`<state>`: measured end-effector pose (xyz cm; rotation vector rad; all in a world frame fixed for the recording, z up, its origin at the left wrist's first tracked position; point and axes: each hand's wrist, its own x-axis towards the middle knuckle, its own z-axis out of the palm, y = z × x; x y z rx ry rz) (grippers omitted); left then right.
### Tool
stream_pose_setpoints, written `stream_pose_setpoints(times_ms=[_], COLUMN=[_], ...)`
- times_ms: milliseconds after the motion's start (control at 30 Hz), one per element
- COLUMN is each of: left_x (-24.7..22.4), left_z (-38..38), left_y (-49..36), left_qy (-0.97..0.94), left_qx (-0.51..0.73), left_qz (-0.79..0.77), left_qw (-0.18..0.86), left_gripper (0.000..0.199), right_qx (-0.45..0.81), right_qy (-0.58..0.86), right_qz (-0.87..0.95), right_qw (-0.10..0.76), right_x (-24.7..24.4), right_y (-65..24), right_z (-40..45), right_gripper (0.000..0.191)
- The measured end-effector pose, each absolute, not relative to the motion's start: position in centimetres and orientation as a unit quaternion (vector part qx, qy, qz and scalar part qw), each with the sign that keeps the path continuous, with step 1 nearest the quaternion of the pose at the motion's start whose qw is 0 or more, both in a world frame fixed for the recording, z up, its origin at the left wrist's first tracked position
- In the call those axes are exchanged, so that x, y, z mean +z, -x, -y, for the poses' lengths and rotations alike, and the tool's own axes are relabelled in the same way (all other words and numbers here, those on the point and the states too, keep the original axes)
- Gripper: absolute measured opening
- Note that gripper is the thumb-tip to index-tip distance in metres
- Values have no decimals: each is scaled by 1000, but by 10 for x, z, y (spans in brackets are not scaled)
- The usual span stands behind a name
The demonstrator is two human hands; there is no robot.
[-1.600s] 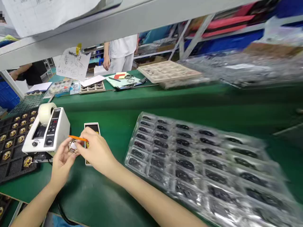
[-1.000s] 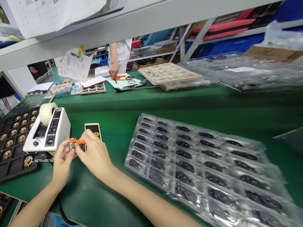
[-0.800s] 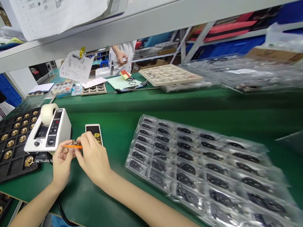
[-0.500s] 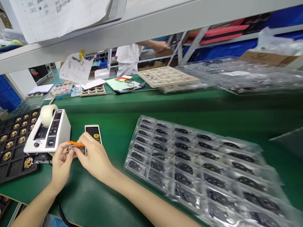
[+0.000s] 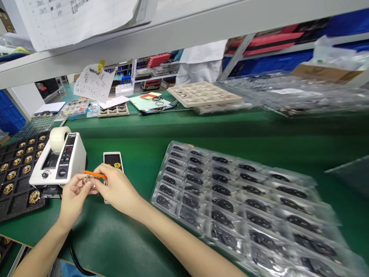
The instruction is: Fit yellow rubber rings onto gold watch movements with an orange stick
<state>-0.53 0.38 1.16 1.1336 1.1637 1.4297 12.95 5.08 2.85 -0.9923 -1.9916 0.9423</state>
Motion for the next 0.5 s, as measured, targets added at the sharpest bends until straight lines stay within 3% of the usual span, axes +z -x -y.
stream_pose_setpoints(times_ms=[133,333,500], left_x=[9,13,14], left_z=[-4,-1,-2], left_y=[9,15,14], left_qy=[-495,-638,-517], left_qx=[564,503,567], left_qz=[-475,-497,-501], left_qw=[459,306,401], left_gripper=[22,14,12], right_qx=[295,-77,-191], right_qy=[364,228,115], right_qz=[807,860,838], right_qw=[361,449,498], right_x=[29,33,28], right_y=[-132,-134,-133], right_z=[-49,-30,-14], right_gripper=[13,24,36])
